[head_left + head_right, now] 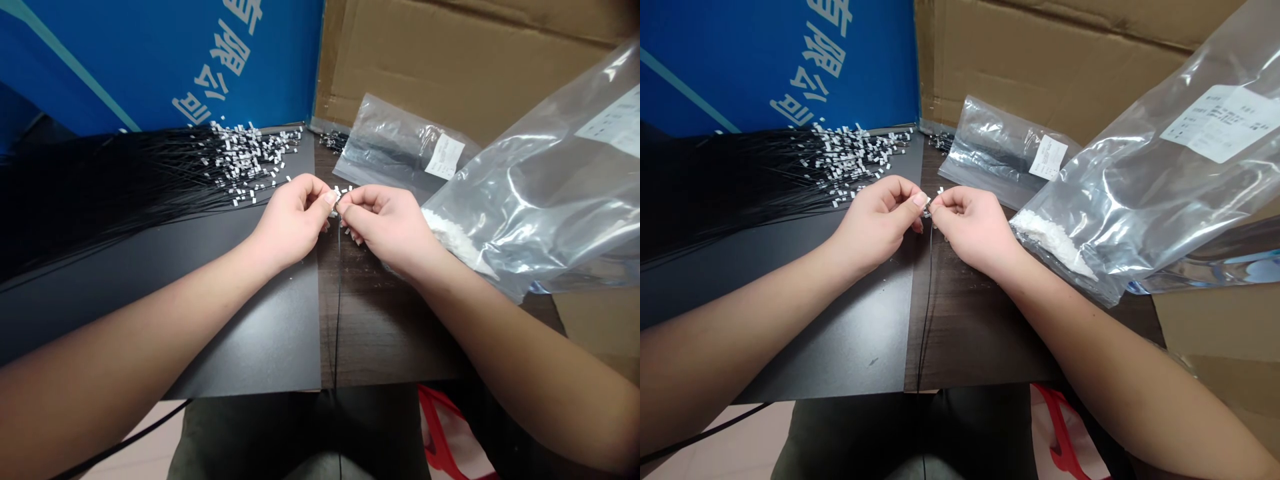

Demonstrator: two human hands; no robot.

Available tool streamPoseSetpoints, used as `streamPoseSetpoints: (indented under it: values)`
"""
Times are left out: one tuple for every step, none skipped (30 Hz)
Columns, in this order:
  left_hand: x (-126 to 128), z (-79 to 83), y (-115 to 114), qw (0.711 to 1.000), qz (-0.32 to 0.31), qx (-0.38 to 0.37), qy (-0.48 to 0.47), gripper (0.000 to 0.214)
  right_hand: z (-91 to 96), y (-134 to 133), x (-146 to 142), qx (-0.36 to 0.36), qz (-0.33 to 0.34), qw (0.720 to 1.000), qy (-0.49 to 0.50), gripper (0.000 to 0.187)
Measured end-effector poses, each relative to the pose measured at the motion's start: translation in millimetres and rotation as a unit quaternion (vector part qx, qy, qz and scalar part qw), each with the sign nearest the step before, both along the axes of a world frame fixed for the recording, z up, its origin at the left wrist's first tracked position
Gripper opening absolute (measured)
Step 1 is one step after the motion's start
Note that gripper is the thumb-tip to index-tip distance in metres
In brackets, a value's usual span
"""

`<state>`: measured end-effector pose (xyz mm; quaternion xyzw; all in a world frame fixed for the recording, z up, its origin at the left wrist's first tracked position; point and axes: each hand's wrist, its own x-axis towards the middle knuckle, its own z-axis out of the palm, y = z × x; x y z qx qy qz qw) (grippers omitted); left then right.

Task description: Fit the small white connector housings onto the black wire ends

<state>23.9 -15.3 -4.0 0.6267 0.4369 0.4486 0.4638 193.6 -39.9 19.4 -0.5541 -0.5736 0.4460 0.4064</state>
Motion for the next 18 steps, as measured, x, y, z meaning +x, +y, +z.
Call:
streamPoseSetpoints:
  values:
    - [0.3,0.4,-0.2,1.0,0.0,-0.001,0.001,0.02,0.1,-0.1,-0.2,-0.001,0.001,1.0,0.001,0.004]
    - [0.6,1.0,-0.5,1.0,0.0,-0.003,0.002,0.02,0.0,-0.1,-0.3,-0.001,0.001,1.0,0.001,0.004]
    - [0.9,1.7,-0.9,1.0,0.001,-0.005,0.003,0.02,-0.3,-0.1,-0.3,0.0,0.002,1.0,0.001,0.004]
    - [1.1,2.5,-1.4,1.0,0.003,-0.008,0.004,0.021,-0.6,-0.1,-0.4,0.002,0.003,1.0,0.001,0.004]
    - [1.4,3.3,-1.9,1.0,0.004,-0.01,0.005,0.021,-0.9,0.0,-0.4,0.003,0.003,1.0,0.001,0.005]
    - [1.6,4.1,-2.3,1.0,0.006,-0.012,0.005,0.021,-1.2,0.0,-0.4,0.005,0.003,1.0,0.002,0.006]
    - [1.8,4.7,-2.8,1.0,0.007,-0.014,0.006,0.021,-1.5,0.1,-0.4,0.005,0.002,1.0,0.003,0.006]
    - [1.9,5.2,-3.1,1.0,0.007,-0.015,0.005,0.021,-1.6,0.2,-0.4,0.005,0.002,1.0,0.003,0.006]
    - [2.0,5.5,-3.4,1.0,0.007,-0.016,0.004,0.022,-1.6,0.2,-0.5,0.003,0.002,1.0,0.003,0.006]
    - [2.1,5.7,-3.5,1.0,0.008,-0.017,0.003,0.022,-1.6,0.2,-0.6,0.002,0.002,1.0,0.003,0.007]
    - [2.2,5.7,-3.6,1.0,0.007,-0.017,0.002,0.022,-1.6,0.2,-0.7,0.002,0.003,1.0,0.004,0.007]
    - [2.3,5.7,-3.6,1.0,0.007,-0.018,0.002,0.022,-1.5,0.2,-0.9,0.002,0.003,1.0,0.006,0.007]
    - [2.4,5.5,-3.5,1.0,0.007,-0.018,0.002,0.022,-1.5,0.1,-1.1,0.003,0.004,1.0,0.007,0.008]
    - [2.5,5.4,-3.3,1.0,0.007,-0.018,0.001,0.022,-1.5,0.1,-1.3,0.005,0.004,1.0,0.008,0.008]
    - [2.5,5.3,-3.2,1.0,0.008,-0.019,0.001,0.022,-1.6,0.0,-1.6,0.005,0.003,1.0,0.009,0.008]
    - [2.5,5.1,-3.0,1.0,0.008,-0.019,0.001,0.022,-1.7,0.0,-1.7,0.004,0.003,1.0,0.01,0.008]
    - [2.6,4.9,-2.8,1.0,0.008,-0.02,0.001,0.022,-1.9,0.1,-1.9,0.003,0.002,1.0,0.01,0.008]
    - [2.6,4.7,-2.6,1.0,0.008,-0.019,0.0,0.022,-2.2,0.2,-1.9,0.001,0.001,1.0,0.01,0.008]
